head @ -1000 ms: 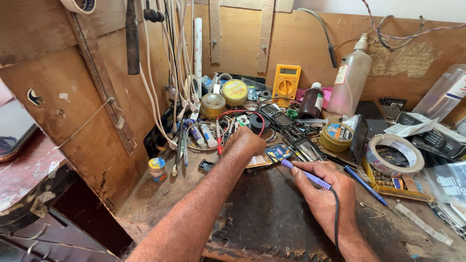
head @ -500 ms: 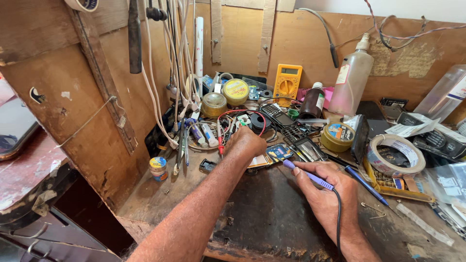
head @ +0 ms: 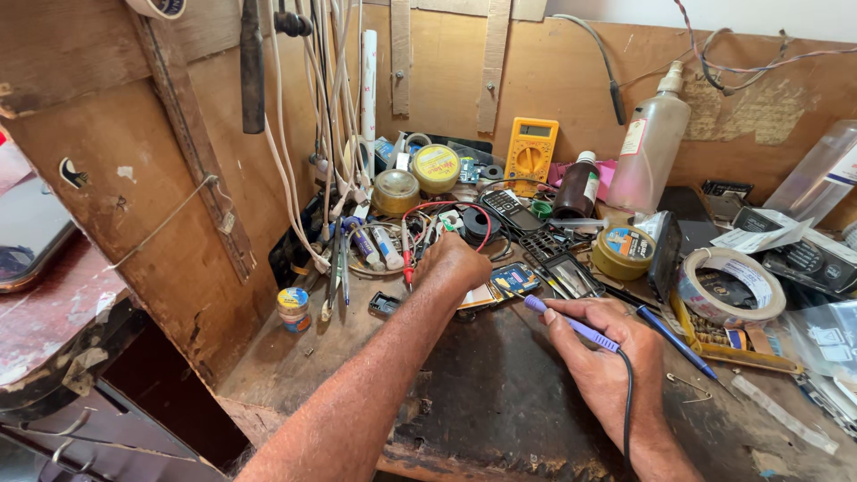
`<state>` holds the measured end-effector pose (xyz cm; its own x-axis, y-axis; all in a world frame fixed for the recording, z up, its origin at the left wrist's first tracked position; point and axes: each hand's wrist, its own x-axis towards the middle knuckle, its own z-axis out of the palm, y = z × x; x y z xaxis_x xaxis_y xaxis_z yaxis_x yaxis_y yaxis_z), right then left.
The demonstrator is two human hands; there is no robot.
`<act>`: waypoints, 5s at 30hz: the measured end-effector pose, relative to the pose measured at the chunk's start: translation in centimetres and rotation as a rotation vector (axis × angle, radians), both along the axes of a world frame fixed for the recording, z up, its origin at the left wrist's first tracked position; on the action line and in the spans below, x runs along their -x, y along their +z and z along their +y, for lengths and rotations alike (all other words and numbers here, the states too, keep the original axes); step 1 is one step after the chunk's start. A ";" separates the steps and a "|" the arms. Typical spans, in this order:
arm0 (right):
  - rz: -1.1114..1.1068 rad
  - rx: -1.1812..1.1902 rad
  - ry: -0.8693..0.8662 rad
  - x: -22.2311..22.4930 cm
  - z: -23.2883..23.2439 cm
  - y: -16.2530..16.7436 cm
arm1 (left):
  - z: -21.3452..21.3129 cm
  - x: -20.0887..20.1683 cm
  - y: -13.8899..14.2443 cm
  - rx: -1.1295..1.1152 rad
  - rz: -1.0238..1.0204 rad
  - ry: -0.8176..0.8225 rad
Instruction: The person disassembles a small electronic device, removes a battery, and uses a screwdriver and soldering iron to work on the internal components on a cluttered workbench.
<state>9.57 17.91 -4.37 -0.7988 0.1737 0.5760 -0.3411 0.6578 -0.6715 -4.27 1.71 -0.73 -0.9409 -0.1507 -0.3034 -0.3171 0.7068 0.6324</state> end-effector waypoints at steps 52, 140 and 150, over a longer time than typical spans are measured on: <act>0.003 -0.041 -0.019 -0.1 -0.3 0.1 | 0.1 0.4 -0.1 0.049 0.004 -0.042; 0.015 0.027 0.019 -0.4 -0.5 -0.2 | -0.8 0.0 -0.2 0.026 0.034 -0.046; 0.038 -0.055 0.007 0.0 -0.4 -0.2 | -0.5 -0.1 0.1 0.030 0.018 -0.043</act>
